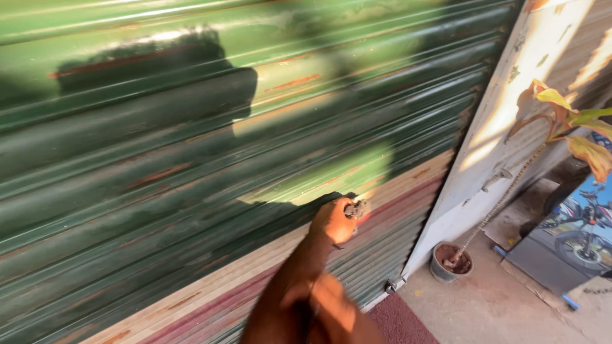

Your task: The person scrubs a green metal roller shutter with a dark cloth, moving the cloth back and forth along the horizontal slats. The person uses one hand to hold the shutter steady while the other hand scrubs the surface.

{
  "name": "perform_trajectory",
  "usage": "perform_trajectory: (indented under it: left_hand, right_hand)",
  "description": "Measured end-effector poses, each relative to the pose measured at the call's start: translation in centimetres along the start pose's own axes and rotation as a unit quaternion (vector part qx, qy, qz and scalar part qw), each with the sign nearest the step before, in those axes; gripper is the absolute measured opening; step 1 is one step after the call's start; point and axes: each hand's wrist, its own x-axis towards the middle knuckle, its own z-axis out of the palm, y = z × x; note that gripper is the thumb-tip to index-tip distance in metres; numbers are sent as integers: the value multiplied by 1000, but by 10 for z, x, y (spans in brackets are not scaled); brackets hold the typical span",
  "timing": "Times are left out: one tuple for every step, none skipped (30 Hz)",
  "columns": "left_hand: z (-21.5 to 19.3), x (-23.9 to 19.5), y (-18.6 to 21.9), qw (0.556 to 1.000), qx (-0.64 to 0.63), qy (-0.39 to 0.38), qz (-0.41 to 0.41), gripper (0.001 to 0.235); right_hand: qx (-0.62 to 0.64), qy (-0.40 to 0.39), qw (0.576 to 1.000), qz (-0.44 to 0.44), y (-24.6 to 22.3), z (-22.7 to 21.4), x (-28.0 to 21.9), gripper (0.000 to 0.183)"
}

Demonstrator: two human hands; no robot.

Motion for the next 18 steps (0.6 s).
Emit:
perform_trajectory:
  left_hand:
    - [1, -2, 0, 1000, 5, 6, 9, 44]
    - [0, -3, 2, 1000, 10, 14, 18, 44]
    - [0, -5, 4, 999, 14, 21, 27, 44]
    - [-2, -8, 5, 999, 9, 28, 31, 43]
    - [-3, -11, 7, 999, 4, 35, 36, 42]
    - [-5, -14, 9, 998, -1, 42, 41, 41]
    - [-6, -17, 12, 999, 1, 24, 28, 41]
    - [-10, -15, 17, 1000, 3, 12, 18, 42]
    - [-15, -12, 21, 1000, 6, -1, 8, 43]
    - [-16, -13, 22, 1000, 14, -9, -2, 42]
    - [-17, -14, 23, 1000, 23, -18, -11, 42]
    - [-19, -15, 24, 999, 34, -28, -20, 41]
    - [-20, -16, 25, 999, 28, -25, -18, 42]
    - [-20, -18, 25, 999, 21, -21, -18, 42]
    - [-21, -20, 25, 1000, 14, -17, -17, 43]
    - [-22, -21, 26, 1000, 8, -13, 5, 42]
    - [-23, -23, 28, 1000, 1, -8, 26, 41]
    - [-25, -21, 31, 999, -6, -2, 50, 41]
  right_hand:
    - [37, -6, 982, 188, -10, 1, 1, 21]
    - [73, -14, 927, 367, -20, -1, 1, 22]
    - [108, -23, 839, 533, -27, -2, 3, 33]
    - [33, -18, 903, 427, -23, -6, 9, 29]
    - [-42, -14, 949, 311, -18, -10, 13, 31]
    - [-116, -10, 975, 189, -15, -12, 15, 38]
    - [-110, -16, 978, 176, -12, -14, 16, 42]
    - [-104, -22, 982, 159, -9, -12, 17, 46]
    - [-98, -29, 985, 141, -4, -14, 18, 50]
    - [79, -28, 986, 144, -5, -11, 15, 50]
    - [254, -27, 956, 143, -6, -9, 11, 51]
    - [420, -22, 897, 138, -7, -11, 7, 51]
    - [249, -32, 952, 178, -9, -11, 4, 53]
    - [71, -43, 974, 212, -11, -13, 1, 55]
    - [-110, -53, 963, 240, -13, -15, 0, 57]
    - [-82, -58, 967, 235, -14, -15, 1, 57]
    - [-53, -62, 970, 230, -15, -18, 2, 57]
    - [-26, -67, 972, 222, -14, -21, 7, 57]
